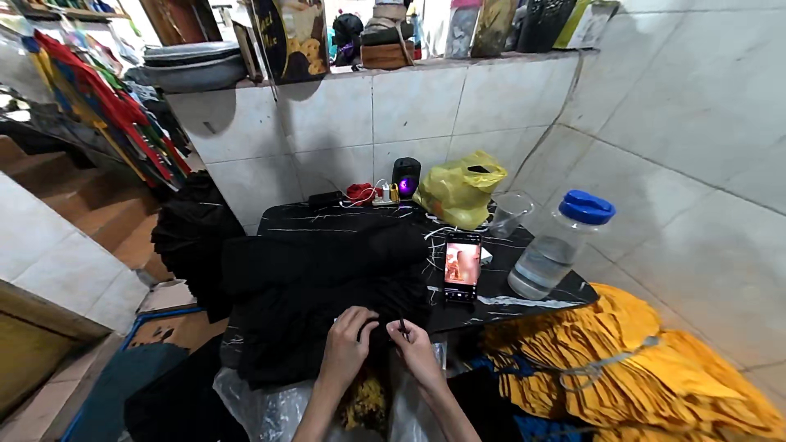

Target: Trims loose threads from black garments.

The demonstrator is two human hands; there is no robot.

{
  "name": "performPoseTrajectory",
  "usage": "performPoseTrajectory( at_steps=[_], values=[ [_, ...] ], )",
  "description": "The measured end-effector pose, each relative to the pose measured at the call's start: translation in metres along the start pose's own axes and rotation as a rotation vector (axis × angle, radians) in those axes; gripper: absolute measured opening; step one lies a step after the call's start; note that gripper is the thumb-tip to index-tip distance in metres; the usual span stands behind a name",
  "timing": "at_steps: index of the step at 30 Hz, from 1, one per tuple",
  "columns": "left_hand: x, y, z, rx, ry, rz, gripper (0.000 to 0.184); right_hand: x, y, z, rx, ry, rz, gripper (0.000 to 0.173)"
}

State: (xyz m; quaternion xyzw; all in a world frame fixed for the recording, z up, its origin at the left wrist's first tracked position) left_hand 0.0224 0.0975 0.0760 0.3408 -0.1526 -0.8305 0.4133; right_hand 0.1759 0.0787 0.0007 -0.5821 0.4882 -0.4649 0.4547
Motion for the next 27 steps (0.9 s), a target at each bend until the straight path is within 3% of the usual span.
performPoseTrajectory(
  at_steps=[3,7,11,15,22,27],
  values=[
    [-0.020,0.007,-0.009,-0.145,-0.017,-0.073,0.027,0.002,-0.005,-0.003,0.068,0.006,0.065,0.015],
    [-0.038,0.000,-0.012,-0.067,0.026,-0.149,0.012,0.002,-0.008,-0.003,0.219,-0.019,0.131,0.017],
    [-0.049,-0.022,0.002,0.172,-0.004,0.020,0.011,0.002,-0.006,0.009,0.441,0.054,0.109,0.022],
    [-0.048,-0.042,-0.002,0.462,-0.107,0.144,0.010,-0.002,-0.023,0.015,0.734,0.129,0.086,0.053],
    [-0.046,-0.050,-0.002,0.592,-0.133,0.179,0.013,-0.015,-0.048,-0.005,0.935,0.115,0.208,0.048],
    [-0.045,-0.045,-0.002,0.578,-0.131,0.187,0.013,-0.022,-0.053,-0.019,1.012,0.124,0.154,0.046]
  ],
)
Point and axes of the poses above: each hand's wrist, its own x-axis away from the middle knuckle, its own z-axis out of the back of the hand, y = z × x, the point moved 10 cm from there along -x, towards the middle knuckle, and after that the axes turned 12 degrees about -y, right-handed, at the moved point
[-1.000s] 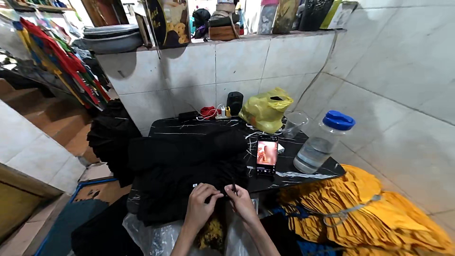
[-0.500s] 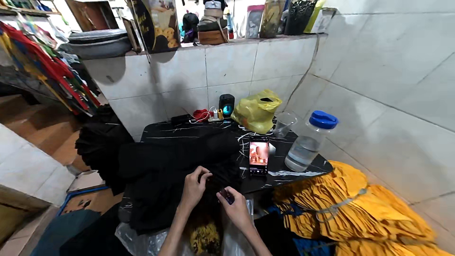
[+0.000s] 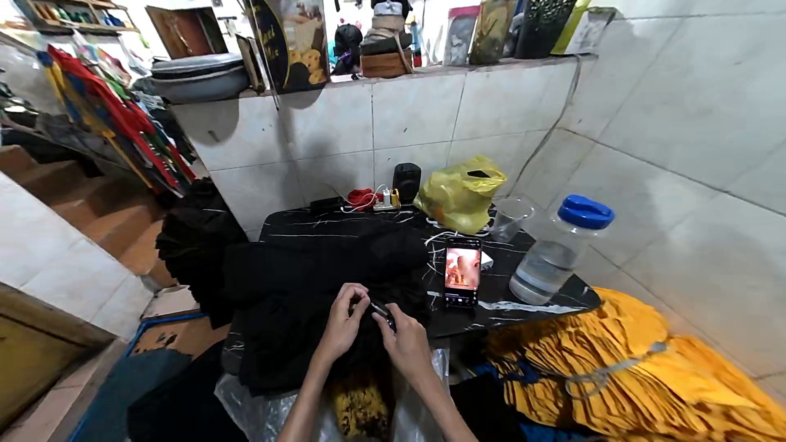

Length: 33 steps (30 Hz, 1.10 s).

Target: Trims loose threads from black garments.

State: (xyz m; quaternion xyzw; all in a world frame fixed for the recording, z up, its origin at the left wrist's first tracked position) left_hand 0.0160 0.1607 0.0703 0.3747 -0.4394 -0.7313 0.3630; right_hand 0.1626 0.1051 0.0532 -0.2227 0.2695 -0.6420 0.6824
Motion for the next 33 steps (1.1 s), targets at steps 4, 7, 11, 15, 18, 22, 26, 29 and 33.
performPoseTrajectory(
  at_steps=[4,7,11,15,18,22,26,29,33],
  values=[
    [0.017,0.013,0.008,-0.005,0.070,-0.057,0.011,-0.003,0.002,0.006,-0.016,0.049,-0.039,0.042],
    [0.045,0.017,-0.010,-0.116,-0.287,-0.020,0.015,-0.003,0.021,0.017,-0.226,0.113,-0.030,0.042],
    [0.076,-0.005,-0.013,-0.289,-0.378,0.110,0.017,-0.004,0.040,0.021,-0.359,0.083,-0.020,0.040],
    [0.077,-0.020,-0.022,-0.318,-0.166,0.151,0.029,-0.004,0.033,0.013,-0.377,0.059,0.026,0.032],
    [0.070,-0.019,-0.053,-0.045,-0.198,0.071,0.059,-0.005,0.026,0.006,-0.405,0.032,0.088,0.031],
    [0.055,-0.025,-0.040,0.321,-0.194,0.104,0.077,0.008,0.031,0.025,-0.470,0.178,0.123,0.027],
    [0.051,-0.032,-0.028,0.545,-0.179,0.110,0.081,0.025,0.038,0.035,-0.492,0.272,0.141,0.023],
    [0.052,-0.026,-0.024,0.574,-0.156,0.067,0.073,0.034,0.042,0.030,-0.433,0.243,0.125,0.021],
    [0.051,-0.018,-0.022,0.534,-0.170,0.044,0.067,0.035,0.041,0.009,-0.347,0.070,0.044,0.032]
  ],
)
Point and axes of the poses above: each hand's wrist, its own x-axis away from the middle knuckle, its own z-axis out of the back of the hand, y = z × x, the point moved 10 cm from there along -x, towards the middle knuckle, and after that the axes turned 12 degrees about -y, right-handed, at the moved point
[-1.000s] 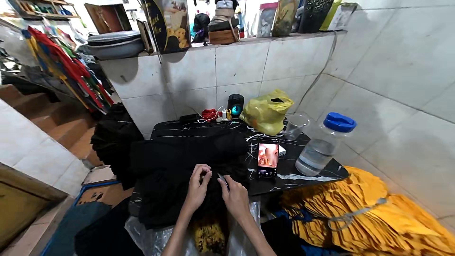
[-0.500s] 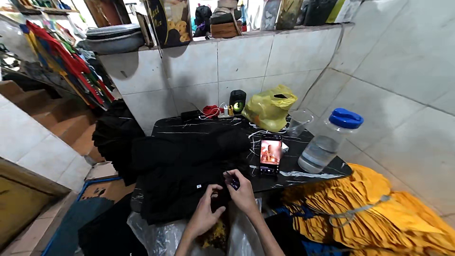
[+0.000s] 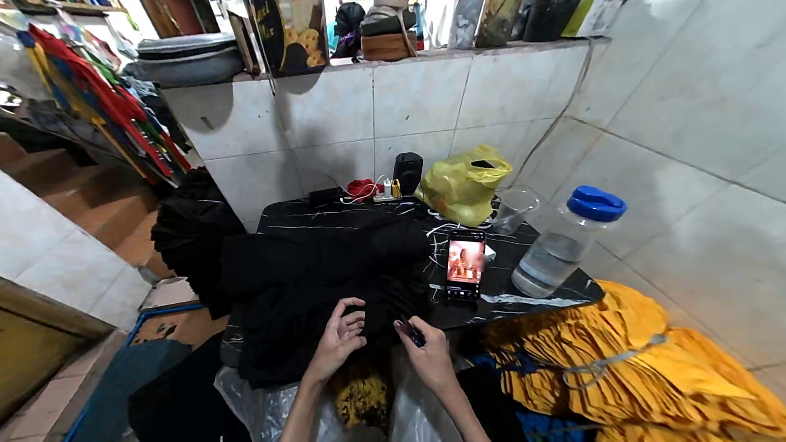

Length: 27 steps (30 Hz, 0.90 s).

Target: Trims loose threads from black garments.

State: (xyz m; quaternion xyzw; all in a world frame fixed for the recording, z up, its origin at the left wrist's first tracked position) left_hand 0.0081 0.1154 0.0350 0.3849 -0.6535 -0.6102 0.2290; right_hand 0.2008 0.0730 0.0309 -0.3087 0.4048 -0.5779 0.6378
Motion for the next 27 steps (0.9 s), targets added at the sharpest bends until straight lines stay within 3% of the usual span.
performPoseTrajectory(
  at_steps=[2,5,11,17,21,24,27],
  values=[
    [-0.001,0.004,-0.002,-0.043,-0.013,-0.001,0.063,-0.002,0.003,-0.019,-0.042,-0.167,-0.096,0.044],
    [-0.003,0.009,-0.006,-0.116,-0.034,0.003,0.060,-0.005,-0.001,-0.048,-0.222,-0.296,-0.138,0.046],
    [-0.003,0.016,-0.005,-0.337,-0.032,0.044,0.058,-0.006,-0.013,-0.051,-0.425,-0.100,0.009,0.019],
    [-0.004,0.009,-0.015,-0.567,-0.061,0.057,0.048,-0.001,-0.011,-0.037,-0.366,-0.089,-0.006,0.023],
    [-0.006,0.007,-0.013,-0.542,-0.025,0.082,0.053,0.001,-0.004,-0.041,-0.100,-0.136,-0.158,0.045],
    [-0.005,0.007,-0.013,-0.546,-0.028,0.085,0.049,0.001,-0.010,-0.042,-0.071,-0.108,-0.095,0.023],
    [-0.003,0.011,-0.016,-0.616,-0.035,0.045,0.039,0.002,-0.018,-0.041,-0.110,-0.132,-0.069,0.019]
  ],
)
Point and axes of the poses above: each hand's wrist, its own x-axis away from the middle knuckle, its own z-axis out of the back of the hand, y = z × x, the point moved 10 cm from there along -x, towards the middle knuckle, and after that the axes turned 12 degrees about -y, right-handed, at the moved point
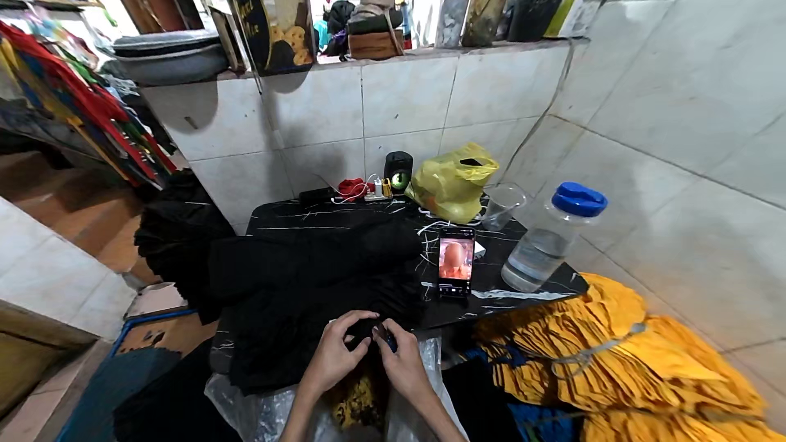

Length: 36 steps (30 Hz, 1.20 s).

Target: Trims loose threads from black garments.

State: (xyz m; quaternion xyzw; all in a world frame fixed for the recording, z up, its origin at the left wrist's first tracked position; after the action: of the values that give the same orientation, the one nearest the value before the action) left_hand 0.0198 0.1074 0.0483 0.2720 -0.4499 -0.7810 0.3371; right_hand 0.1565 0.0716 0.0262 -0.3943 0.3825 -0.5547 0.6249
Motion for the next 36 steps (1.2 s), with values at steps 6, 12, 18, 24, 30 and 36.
performPoseTrajectory(
  at_steps=[6,12,18,24,30,36],
  values=[
    [0.003,0.008,0.005,-0.183,0.201,-0.122,0.010,0.006,-0.010,0.006,-0.010,-0.008,0.061,0.021],
    [0.006,0.000,0.014,0.030,0.290,-0.082,0.004,0.008,-0.002,0.025,0.285,-0.006,0.025,0.050],
    [0.008,-0.002,0.013,0.085,0.250,-0.022,0.010,0.007,-0.011,0.012,0.436,-0.086,0.098,0.048],
    [0.010,-0.001,0.016,0.077,0.233,-0.038,0.012,0.006,-0.025,0.010,0.480,0.159,0.163,0.040],
    [0.014,-0.001,0.024,0.178,0.311,-0.004,0.012,-0.010,-0.007,0.009,0.203,0.081,0.093,0.049],
    [0.036,0.019,0.019,-0.098,0.314,-0.027,0.010,-0.032,0.009,0.009,0.007,0.016,0.066,0.028]
  ],
)
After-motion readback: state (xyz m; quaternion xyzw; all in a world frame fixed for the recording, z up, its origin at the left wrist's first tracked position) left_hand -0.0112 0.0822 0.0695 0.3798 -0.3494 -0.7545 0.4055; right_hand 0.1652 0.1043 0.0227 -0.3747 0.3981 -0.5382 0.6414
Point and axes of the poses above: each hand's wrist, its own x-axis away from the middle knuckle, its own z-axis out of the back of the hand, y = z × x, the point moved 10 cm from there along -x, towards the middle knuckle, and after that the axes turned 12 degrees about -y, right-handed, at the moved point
